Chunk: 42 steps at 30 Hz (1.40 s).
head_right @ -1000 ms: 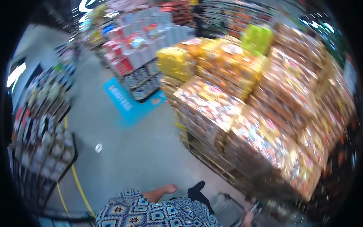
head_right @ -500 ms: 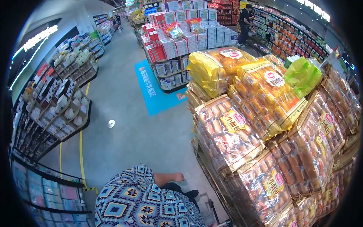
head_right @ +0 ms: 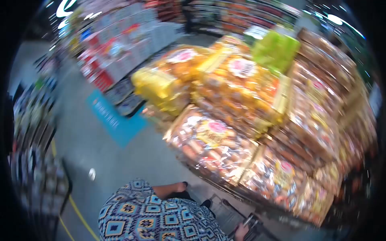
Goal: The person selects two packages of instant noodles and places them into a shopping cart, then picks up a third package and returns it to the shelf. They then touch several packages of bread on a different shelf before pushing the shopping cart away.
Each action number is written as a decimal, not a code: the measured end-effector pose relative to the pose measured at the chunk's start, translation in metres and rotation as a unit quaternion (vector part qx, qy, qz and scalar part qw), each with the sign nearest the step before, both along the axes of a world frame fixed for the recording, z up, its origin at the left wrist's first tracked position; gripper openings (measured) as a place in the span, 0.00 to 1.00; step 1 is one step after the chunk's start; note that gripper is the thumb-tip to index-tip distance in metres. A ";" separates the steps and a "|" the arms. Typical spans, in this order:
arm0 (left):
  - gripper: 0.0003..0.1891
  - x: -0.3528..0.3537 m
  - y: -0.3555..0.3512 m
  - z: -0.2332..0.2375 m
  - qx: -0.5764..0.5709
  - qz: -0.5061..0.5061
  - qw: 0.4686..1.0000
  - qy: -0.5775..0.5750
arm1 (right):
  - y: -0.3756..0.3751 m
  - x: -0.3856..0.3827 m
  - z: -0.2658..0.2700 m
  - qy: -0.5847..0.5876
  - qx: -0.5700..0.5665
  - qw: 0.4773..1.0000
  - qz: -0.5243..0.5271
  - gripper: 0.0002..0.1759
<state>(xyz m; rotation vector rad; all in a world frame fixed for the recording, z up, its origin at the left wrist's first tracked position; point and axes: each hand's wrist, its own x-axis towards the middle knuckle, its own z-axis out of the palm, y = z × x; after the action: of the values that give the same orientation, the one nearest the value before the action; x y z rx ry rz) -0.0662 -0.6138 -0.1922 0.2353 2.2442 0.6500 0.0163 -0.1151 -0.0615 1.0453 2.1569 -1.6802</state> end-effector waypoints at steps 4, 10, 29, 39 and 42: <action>0.25 -0.037 -0.045 0.032 -0.009 0.076 0.991 -0.109 | -0.029 0.002 0.004 0.047 0.109 0.991 -0.067 0.07; 0.25 -0.055 -0.094 -0.008 0.030 -0.082 0.985 -0.149 | -0.076 0.002 0.026 -0.058 0.296 0.953 -0.025 0.17; 0.25 -0.063 -0.073 -0.060 0.001 -0.154 0.984 -0.094 | -0.193 -0.011 0.022 0.018 0.034 0.997 0.060 0.13; 0.23 -0.044 -0.049 -0.063 0.055 -0.045 0.986 -0.152 | -0.163 -0.011 0.005 0.025 0.000 0.994 0.104 0.20; 0.23 -0.040 -0.064 -0.081 0.117 -0.051 0.977 -0.171 | -0.165 -0.013 0.025 0.097 0.112 0.987 0.059 0.22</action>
<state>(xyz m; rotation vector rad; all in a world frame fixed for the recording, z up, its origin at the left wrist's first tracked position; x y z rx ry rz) -0.1061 -0.6778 -0.2728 0.3258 1.8162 0.8321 0.0033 -0.2797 -0.0364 0.8154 2.5250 -1.5723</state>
